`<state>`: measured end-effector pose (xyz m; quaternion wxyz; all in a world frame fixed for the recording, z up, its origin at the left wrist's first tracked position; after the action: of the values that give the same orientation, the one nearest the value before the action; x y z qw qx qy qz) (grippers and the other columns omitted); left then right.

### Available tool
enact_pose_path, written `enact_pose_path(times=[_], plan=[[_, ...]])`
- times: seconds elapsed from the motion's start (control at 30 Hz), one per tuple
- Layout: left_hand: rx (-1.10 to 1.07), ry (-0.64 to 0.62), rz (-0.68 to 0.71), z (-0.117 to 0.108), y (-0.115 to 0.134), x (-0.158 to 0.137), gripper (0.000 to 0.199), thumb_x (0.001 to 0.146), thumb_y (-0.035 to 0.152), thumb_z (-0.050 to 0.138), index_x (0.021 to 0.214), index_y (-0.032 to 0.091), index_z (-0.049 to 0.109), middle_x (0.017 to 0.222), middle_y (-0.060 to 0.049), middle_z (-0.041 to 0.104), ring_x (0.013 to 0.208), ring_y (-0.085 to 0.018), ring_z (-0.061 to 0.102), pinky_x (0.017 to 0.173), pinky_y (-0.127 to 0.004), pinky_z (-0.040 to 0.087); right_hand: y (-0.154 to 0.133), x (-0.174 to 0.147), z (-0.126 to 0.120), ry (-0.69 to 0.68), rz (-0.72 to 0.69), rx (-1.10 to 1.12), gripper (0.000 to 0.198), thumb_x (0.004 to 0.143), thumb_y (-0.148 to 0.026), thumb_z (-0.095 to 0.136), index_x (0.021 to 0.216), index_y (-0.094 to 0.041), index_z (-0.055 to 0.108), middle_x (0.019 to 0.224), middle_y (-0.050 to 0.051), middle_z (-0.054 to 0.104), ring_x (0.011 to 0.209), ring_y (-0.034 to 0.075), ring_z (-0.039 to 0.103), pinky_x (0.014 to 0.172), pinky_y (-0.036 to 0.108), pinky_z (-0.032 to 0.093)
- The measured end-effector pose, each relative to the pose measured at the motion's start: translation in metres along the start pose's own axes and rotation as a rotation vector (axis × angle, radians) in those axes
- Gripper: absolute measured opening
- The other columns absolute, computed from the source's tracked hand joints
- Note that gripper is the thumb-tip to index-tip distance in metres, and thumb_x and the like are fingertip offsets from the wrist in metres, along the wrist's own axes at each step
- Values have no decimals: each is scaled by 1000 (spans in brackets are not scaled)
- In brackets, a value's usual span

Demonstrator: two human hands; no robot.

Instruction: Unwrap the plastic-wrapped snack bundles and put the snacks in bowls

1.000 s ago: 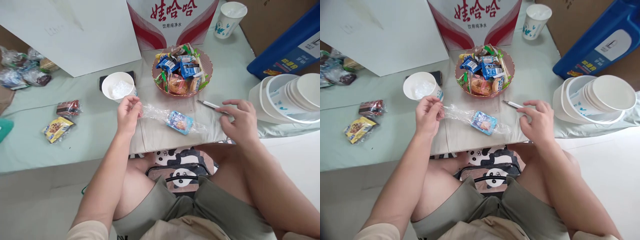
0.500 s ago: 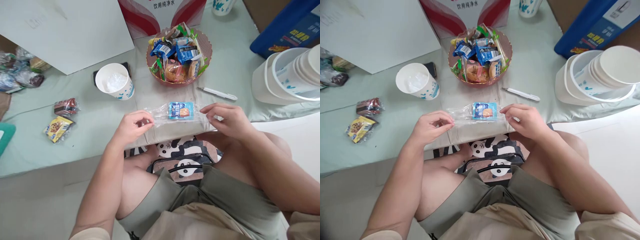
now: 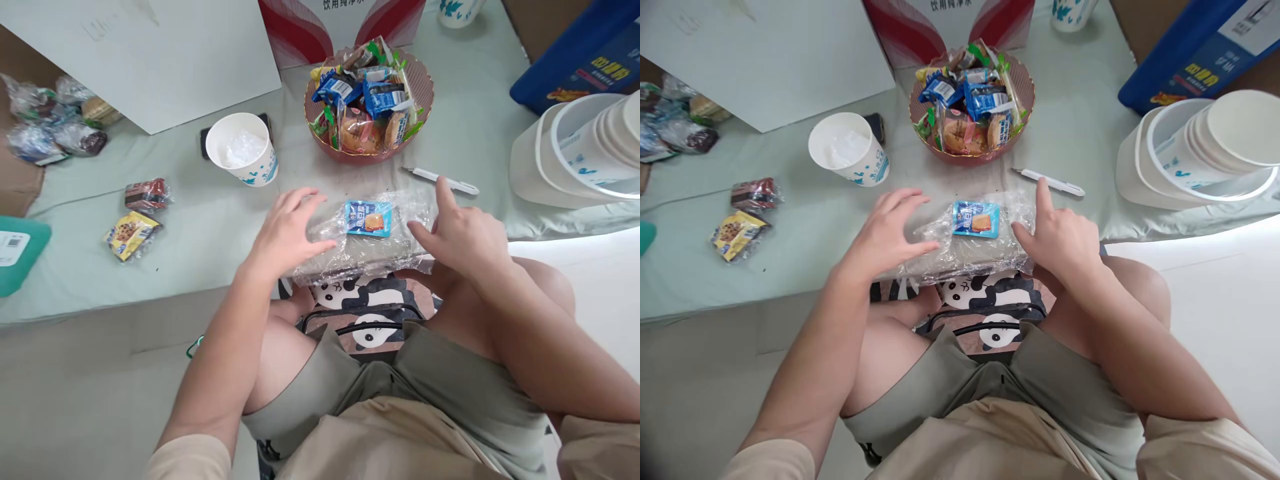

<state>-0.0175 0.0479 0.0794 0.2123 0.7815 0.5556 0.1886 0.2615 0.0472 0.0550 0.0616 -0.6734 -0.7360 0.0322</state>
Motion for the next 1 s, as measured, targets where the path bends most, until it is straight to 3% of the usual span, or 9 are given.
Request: enact_pose_path(times=[0.07,0.13,0.2,0.3,0.4,0.5,0.6,0.77,1.0], plan=[[4,-90,-1,18,5,11,67,70,36,89,131,22,66,150,-12,57,143,-35,49,121,-52,41,-4,2,-10,117,5,68,78,88,-57,60,152,-12,50,56,5,62,54,26,57,57,39,47],[1,-117,16,29,12,20,62,71,34,88,128,22,68,149,-11,58,142,-35,50,119,-49,44,-19,-1,-18,185,-55,159,56,93,-48,57,141,-20,58,65,6,65,62,25,61,61,39,50],[7,-88,9,33,14,28,37,78,24,80,114,22,74,142,-9,64,134,-32,57,110,-44,50,-46,-5,-21,176,-187,255,32,98,-38,49,122,-26,67,76,7,68,70,22,65,65,37,52],[-34,27,-61,30,5,39,16,85,13,62,87,20,76,116,-8,74,107,-25,68,93,-37,54,-91,-9,-7,56,-456,358,26,101,-25,44,104,-25,69,95,9,73,87,21,70,77,35,57],[-114,155,-144,23,-14,50,18,87,14,56,82,18,72,89,-5,73,79,-18,65,77,-32,49,-108,-2,13,-10,-531,352,28,97,-24,52,121,-19,67,133,16,68,121,31,66,102,48,55],[-148,211,-214,19,-34,56,16,88,16,56,79,19,69,65,1,60,59,-13,50,65,-29,39,-103,11,26,-45,-484,333,53,90,-30,63,141,-14,56,146,21,59,134,39,58,111,58,49],[-207,202,-260,17,-48,59,14,89,18,59,77,20,65,55,4,49,52,-11,42,62,-29,34,-100,15,26,-88,-495,344,61,87,-25,62,146,-17,52,145,18,62,134,37,59,112,57,49],[-232,146,-264,16,-60,64,18,90,21,61,71,21,61,51,5,45,52,-12,41,63,-29,33,-100,15,14,-58,-499,334,44,91,-21,51,134,-18,65,137,14,70,125,33,68,105,51,55],[-140,61,-260,14,-60,59,18,93,26,57,78,20,65,52,4,45,53,-13,41,61,-30,32,-84,20,11,-57,-383,249,46,92,-23,48,134,-20,66,117,10,78,87,27,76,70,38,59]])
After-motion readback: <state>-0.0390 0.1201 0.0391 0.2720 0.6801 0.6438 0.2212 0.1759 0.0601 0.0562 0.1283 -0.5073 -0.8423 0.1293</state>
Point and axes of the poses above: each hand's wrist, its own x-axis towards the middle knuckle, its own z-axis out of the palm, y = z × x, the point moved 8 cm from there along x, towards the middle knuckle
